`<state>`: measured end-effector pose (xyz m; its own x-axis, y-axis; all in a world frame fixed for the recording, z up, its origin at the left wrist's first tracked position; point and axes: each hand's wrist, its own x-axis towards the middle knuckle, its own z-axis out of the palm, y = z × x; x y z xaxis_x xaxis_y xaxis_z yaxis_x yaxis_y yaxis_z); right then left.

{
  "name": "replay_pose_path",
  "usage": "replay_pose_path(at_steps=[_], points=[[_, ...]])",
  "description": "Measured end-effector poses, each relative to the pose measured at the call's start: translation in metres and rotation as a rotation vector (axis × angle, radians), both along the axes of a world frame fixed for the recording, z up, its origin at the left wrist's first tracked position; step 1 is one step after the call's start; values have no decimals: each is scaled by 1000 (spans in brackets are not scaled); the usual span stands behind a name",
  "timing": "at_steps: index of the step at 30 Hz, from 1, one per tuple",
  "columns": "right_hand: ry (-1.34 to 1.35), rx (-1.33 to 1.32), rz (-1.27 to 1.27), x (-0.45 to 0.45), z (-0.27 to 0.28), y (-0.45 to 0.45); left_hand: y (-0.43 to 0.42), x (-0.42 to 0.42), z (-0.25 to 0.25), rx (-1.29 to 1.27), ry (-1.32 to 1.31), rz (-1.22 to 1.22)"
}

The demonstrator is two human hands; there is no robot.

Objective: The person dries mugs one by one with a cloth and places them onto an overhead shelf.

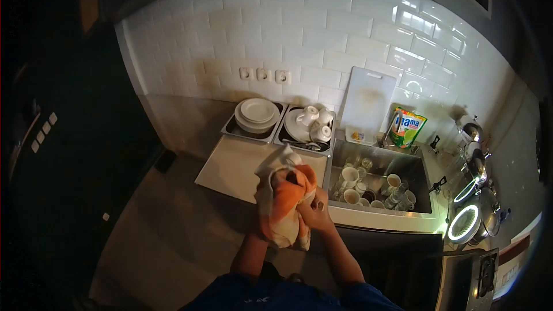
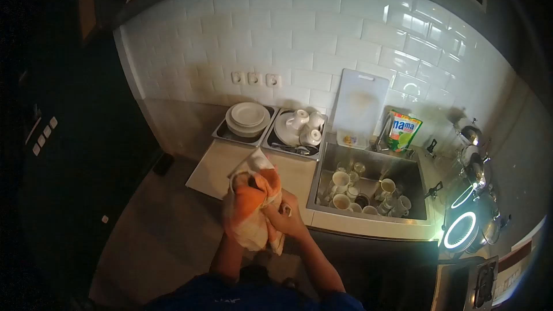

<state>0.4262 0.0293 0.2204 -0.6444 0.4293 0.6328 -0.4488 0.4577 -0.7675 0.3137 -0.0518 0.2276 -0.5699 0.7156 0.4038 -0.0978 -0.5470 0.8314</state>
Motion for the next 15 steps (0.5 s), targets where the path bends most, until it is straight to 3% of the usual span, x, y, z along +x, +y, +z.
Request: replay_pose_path(at_steps=[1, 3, 4, 7, 9, 11, 12, 13, 15], points=[[-36, 71, -41, 2, -1, 5, 4, -7, 3, 119, -139, -103], [-171, -82, -284, -2, -31, 27, 8, -17, 4, 363, -414, -307], [-167, -147, -393, -7, -48, 45, 6, -22, 3, 296, -423, -190], [65, -458, -336, -26, -44, 60, 1, -40, 9, 273, -276, -304], [46, -408, -335, -39, -25, 49, 9, -57, -5, 169, -226, -194], [-75, -356, -322, -49, -28, 44, 11, -69, 10, -72, 125, 10], [-103, -244, -177, -68, -15, 40, 14, -78, 6, -46, 68, -1], [-368, -362, -193, -63, 4, 28, 17, -86, 2, -21, 13, -11], [-112, -293, -127, -93, 5, 24, 17, -109, 2, -58, 124, 37]])
